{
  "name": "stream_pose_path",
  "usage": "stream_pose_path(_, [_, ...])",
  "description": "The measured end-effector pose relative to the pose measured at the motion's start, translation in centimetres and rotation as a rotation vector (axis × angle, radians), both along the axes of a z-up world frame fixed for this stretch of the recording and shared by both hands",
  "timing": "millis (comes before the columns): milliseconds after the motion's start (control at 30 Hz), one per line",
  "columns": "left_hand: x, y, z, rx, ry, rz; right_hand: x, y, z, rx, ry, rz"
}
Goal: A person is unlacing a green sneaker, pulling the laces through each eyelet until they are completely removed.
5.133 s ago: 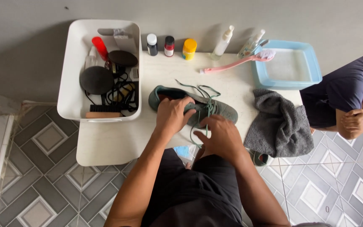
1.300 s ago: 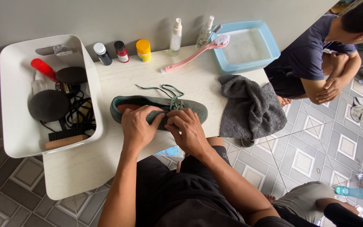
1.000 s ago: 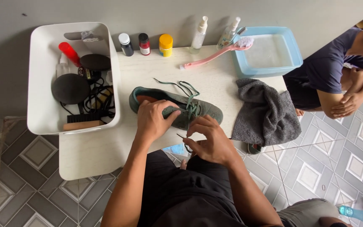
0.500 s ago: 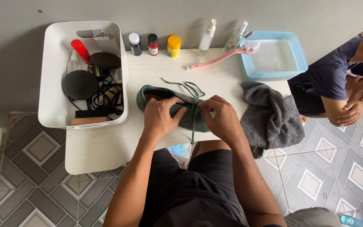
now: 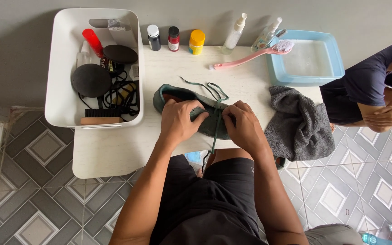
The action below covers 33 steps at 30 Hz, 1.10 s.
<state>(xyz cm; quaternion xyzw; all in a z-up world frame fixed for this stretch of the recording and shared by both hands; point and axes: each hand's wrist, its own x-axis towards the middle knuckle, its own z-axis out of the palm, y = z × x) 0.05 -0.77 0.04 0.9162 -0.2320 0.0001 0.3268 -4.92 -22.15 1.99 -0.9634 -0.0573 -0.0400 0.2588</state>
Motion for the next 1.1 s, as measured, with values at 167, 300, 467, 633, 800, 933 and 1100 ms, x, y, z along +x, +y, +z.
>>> stream_pose_path(167, [0.1, -0.1, 0.0, -0.001, 0.004, 0.007, 0.6, -0.5, -1.7, 0.013, 0.023, 0.073])
stream_pose_path(300, [0.1, 0.1, 0.0, 0.013, -0.016, 0.000, 1.2, -0.3, -1.6, 0.062, 0.019, 0.083])
stream_pose_path(467, [0.3, 0.0, -0.1, 0.011, -0.015, -0.001, 0.7, 0.2, -0.9, 0.038, -0.030, 0.065])
stream_pose_path(633, [0.3, 0.0, -0.2, 0.008, -0.026, -0.001, 0.9, -0.2, -2.7, 0.080, -0.082, 0.078])
stream_pose_path(800, [0.3, -0.1, -0.5, -0.001, -0.047, -0.007, 1.3, -1.1, -4.2, 0.233, -0.111, 0.142])
stream_pose_path(933, [0.2, -0.1, -0.4, 0.016, -0.072, 0.008, 0.9, -0.5, -2.5, 0.244, -0.138, 0.153])
stream_pose_path(1100, [0.4, 0.0, -0.6, 0.013, -0.084, 0.007, -0.5, 1.0, -1.5, 0.071, -0.185, 0.091])
